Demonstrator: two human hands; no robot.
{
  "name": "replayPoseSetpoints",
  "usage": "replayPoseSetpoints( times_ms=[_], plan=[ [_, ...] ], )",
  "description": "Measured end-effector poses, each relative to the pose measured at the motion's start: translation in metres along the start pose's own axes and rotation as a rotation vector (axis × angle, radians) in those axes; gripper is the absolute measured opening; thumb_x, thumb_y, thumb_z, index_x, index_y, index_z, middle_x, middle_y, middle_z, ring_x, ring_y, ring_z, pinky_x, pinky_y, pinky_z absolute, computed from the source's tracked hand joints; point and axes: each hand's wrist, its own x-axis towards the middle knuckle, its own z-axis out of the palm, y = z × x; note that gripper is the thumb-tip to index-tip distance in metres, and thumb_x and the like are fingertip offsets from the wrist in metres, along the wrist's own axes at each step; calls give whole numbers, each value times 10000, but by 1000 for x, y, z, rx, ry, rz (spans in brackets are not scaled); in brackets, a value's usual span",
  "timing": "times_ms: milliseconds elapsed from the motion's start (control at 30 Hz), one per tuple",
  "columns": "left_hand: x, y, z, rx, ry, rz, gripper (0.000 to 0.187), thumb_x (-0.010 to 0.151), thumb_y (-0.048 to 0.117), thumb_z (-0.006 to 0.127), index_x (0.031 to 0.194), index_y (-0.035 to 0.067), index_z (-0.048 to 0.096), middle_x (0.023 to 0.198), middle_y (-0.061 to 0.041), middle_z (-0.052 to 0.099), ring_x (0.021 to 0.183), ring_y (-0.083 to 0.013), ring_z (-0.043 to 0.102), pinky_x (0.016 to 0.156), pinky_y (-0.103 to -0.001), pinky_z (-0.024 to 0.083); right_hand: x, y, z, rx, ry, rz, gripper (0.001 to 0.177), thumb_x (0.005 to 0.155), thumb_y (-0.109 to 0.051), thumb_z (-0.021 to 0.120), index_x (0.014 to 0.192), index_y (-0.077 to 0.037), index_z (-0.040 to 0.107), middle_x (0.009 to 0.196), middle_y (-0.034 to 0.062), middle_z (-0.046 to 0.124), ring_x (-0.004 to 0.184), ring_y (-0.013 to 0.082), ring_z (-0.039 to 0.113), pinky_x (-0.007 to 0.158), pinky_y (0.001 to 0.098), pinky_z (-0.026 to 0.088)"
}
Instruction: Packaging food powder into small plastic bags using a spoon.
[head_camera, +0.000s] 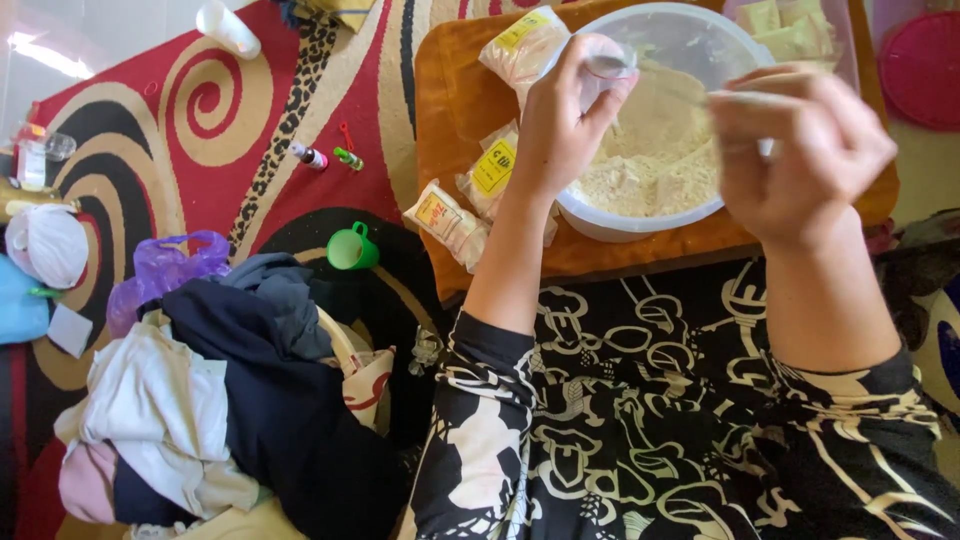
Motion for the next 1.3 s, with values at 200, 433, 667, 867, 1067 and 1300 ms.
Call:
replayPoseSetpoints(
  times_ms=[200, 433, 667, 867, 1067, 1300],
  plan=[
    [-6, -16, 2, 55, -25, -81, 402, 946, 121, 696, 1282, 182, 483, 1033, -31, 765, 808, -182, 764, 709, -288, 608, -15, 20, 2, -15, 181, -13, 98, 1041, 218, 579, 1063, 193, 671, 989, 338, 707, 580, 252, 450, 511, 395, 368],
    [-7, -16, 3, 12, 7, -145, 446, 997, 340, 658, 1367, 159, 487, 1271, -71, 725, 1110, -231, 787, 934, -315, 633, -12, 31, 3, 79, 127, 325, 83, 1300, 201, 494, 1383, 202, 494, 934, 279, 570, 736, 340, 605, 699, 438, 572],
    [-4, -17, 5, 51, -11, -69, 501, 888, 218, 809, 1284, 141, 511, 1127, -60, 768, 971, -200, 806, 836, -296, 653, -15, 54, 28, -63, -118, 470, 128, 1201, 266, 623, 1205, 172, 710, 882, 195, 689, 749, 247, 715, 578, 300, 557],
    [-2, -9, 4, 112, -23, -92, 555, 813, 404, 811, 1208, 120, 544, 1111, -95, 760, 945, -229, 791, 831, -321, 644, -23, 69, 55, -19, -355, 582, 132, 1019, 157, 663, 1042, 91, 775, 798, 140, 705, 673, 202, 666, 510, 286, 473],
    [2, 1, 2, 114, -24, -71, 612, 754, 512, 780, 1138, 89, 560, 975, -75, 768, 790, -190, 758, 735, -297, 604, -19, 65, 47, -13, -345, 648, 109, 1073, 150, 650, 1078, 115, 752, 825, 148, 734, 627, 175, 633, 456, 265, 454],
    [2, -3, 2, 125, -19, -12, 613, 766, 589, 712, 1104, 105, 544, 886, -45, 753, 665, -137, 702, 656, -259, 579, -30, 65, 36, -31, -66, 532, 181, 1276, 150, 571, 1120, 180, 658, 877, 192, 692, 814, 280, 812, 626, 307, 611]
  ],
)
